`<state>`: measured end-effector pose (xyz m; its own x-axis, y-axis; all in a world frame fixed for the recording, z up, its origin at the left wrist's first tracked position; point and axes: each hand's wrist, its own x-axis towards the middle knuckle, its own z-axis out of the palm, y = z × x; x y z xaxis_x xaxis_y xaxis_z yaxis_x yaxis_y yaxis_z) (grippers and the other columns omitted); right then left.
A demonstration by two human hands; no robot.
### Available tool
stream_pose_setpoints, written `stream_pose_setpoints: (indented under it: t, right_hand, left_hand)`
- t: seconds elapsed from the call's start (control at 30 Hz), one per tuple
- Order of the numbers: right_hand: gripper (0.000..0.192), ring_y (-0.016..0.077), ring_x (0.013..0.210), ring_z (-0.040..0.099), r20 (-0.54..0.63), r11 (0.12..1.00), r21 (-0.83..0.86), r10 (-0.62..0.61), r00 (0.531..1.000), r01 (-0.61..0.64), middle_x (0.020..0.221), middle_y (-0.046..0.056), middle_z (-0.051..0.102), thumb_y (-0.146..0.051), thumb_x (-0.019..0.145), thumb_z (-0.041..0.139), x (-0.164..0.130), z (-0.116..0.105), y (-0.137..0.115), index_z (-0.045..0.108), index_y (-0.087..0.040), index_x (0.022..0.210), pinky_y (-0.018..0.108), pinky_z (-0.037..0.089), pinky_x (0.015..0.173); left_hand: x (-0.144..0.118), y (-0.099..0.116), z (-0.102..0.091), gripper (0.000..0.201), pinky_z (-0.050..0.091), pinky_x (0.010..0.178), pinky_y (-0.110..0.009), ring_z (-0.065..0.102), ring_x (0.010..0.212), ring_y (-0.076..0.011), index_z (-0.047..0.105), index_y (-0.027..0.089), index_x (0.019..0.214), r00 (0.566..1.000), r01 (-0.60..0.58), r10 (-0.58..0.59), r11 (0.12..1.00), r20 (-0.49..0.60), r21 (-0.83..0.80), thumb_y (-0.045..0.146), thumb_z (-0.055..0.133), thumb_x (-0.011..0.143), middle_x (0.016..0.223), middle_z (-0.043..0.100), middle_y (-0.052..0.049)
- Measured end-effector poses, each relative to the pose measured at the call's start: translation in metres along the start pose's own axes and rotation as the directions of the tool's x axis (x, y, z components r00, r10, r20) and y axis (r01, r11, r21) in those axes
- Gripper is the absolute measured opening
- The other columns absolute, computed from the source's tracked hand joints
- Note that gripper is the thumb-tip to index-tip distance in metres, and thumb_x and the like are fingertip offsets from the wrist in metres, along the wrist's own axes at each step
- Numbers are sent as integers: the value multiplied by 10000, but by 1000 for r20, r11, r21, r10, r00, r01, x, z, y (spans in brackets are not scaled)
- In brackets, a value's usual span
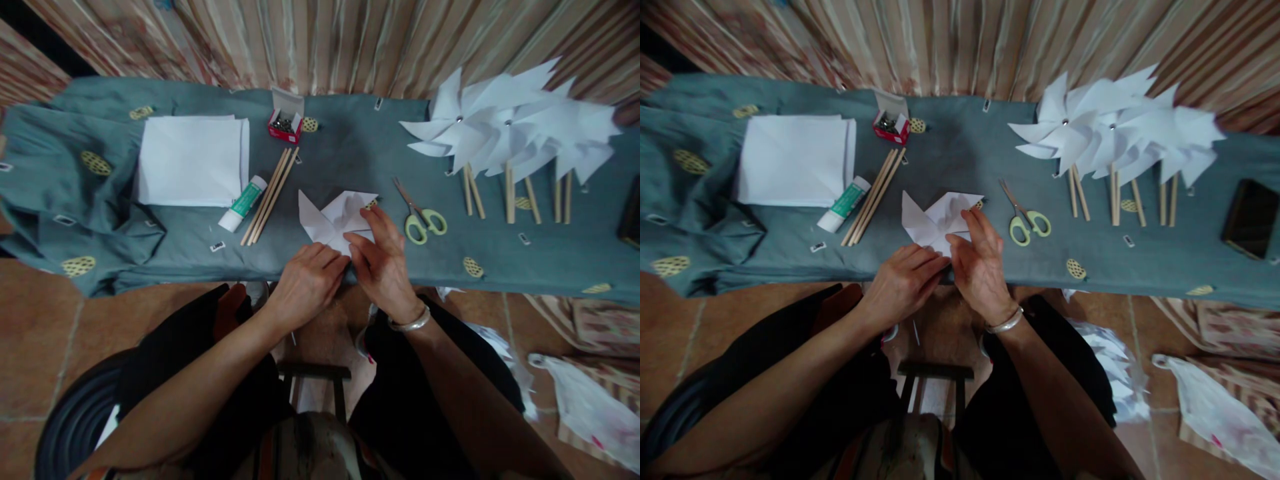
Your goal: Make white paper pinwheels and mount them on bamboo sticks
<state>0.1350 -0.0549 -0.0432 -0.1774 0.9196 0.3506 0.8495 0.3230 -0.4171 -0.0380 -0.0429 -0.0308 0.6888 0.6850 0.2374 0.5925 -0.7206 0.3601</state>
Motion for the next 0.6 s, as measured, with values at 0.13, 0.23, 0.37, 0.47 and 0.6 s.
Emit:
stream_pose_setpoints:
  t: [0.13, 0.23, 0.37, 0.47, 0.6]
  right_hand:
    - [244, 293, 1428, 350, 5, 1000, -2, 5, 1000, -5, 1469, 104, 472, -226, 977, 422, 0, 1, 0, 650, -224, 1064, 554, 384, 1095]
    - [249, 298, 1429, 345, 10, 1000, 11, 12, 1000, -12, 1480, 102, 461, -219, 977, 414, -1, 2, 0, 648, -225, 1063, 559, 373, 1097]
    - [266, 299, 1439, 320, 29, 1000, -10, 6, 1000, -6, 1493, 98, 434, -189, 966, 410, 0, 2, 0, 631, -237, 1104, 552, 367, 1092]
    - [343, 317, 1459, 268, 56, 999, -44, -19, 998, 21, 1522, 89, 378, -147, 931, 416, 1, 1, 1, 580, -262, 1210, 561, 360, 1076]
    - [479, 358, 1471, 218, 96, 997, -61, -42, 995, 48, 1562, 67, 299, -107, 872, 421, 2, 3, 3, 512, -301, 1301, 580, 345, 1056]
  left_hand:
    - [0, 1, 0, 223, 479, 761, -362, 568, 884, -225, 637, 134, 1027, 1000, 0, 0, 1000, 11, -7, 204, 435, 965, 927, 659, -88]
    - [-1, 1, 0, 235, 486, 765, -363, 570, 891, -228, 637, 130, 1031, 1000, -5, 5, 1000, 13, -14, 209, 425, 969, 933, 660, -90]
    - [-1, 1, 0, 232, 489, 763, -364, 573, 884, -230, 640, 128, 1029, 1000, -12, 13, 1000, 18, -12, 213, 433, 967, 931, 662, -89]
    - [0, 2, 0, 229, 488, 750, -365, 573, 875, -231, 643, 128, 1010, 1000, -18, 18, 1000, 24, -5, 206, 433, 964, 921, 661, -91]
    - [0, 2, -1, 227, 484, 753, -371, 574, 886, -232, 641, 131, 1000, 999, -10, 10, 1000, 36, -4, 207, 430, 965, 917, 659, -95]
